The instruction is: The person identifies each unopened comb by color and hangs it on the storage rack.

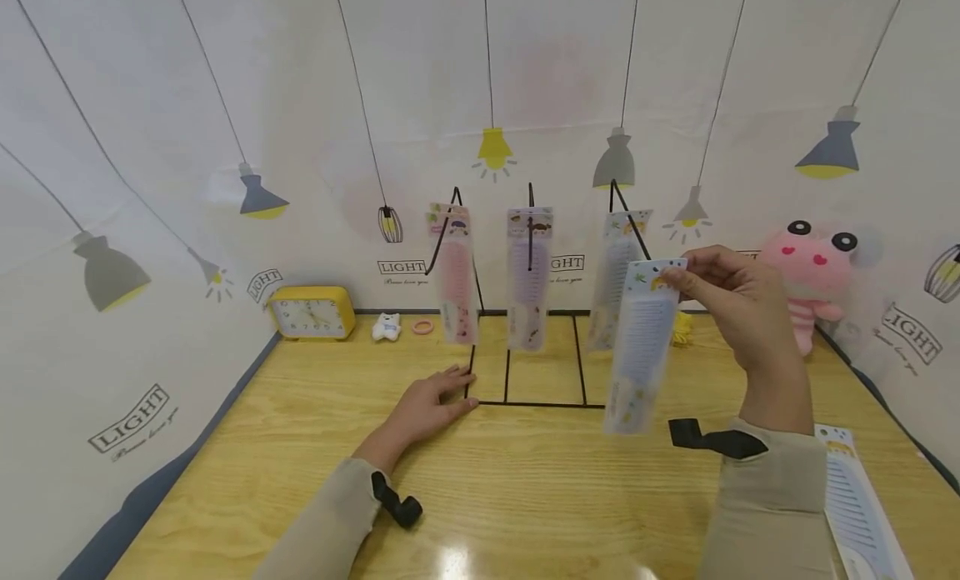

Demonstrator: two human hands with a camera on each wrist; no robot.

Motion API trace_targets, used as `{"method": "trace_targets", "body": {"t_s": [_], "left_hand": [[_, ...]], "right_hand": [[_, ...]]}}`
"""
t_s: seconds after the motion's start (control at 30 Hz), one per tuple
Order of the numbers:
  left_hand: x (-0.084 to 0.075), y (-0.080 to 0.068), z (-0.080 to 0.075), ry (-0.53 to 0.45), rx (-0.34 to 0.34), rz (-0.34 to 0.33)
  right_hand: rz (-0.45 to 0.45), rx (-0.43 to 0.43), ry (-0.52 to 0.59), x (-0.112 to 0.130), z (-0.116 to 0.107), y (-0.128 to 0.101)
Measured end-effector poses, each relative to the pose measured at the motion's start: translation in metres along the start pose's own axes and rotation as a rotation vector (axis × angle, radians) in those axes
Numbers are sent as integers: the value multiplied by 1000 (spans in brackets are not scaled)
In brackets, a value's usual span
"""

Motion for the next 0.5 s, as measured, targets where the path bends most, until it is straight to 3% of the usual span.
{"method": "trace_targets", "body": {"t_s": [0.37,0.5], "left_hand": [[1,2,1,-14,0,3],[1,1,1,-24,-3,2]], "right_hand": [[56,-22,15,-9,-5,2],[26,-3,69,-12,-5,3]]}}
Point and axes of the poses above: each hand's wrist, its own y-axis towards the middle knuckle, its own z-axis out of the palm, x = y × z, the point moved 6 cm from there along y, towards the middle knuckle, and after that the axes turned 5 degrees about z, right-handed, at the moved point
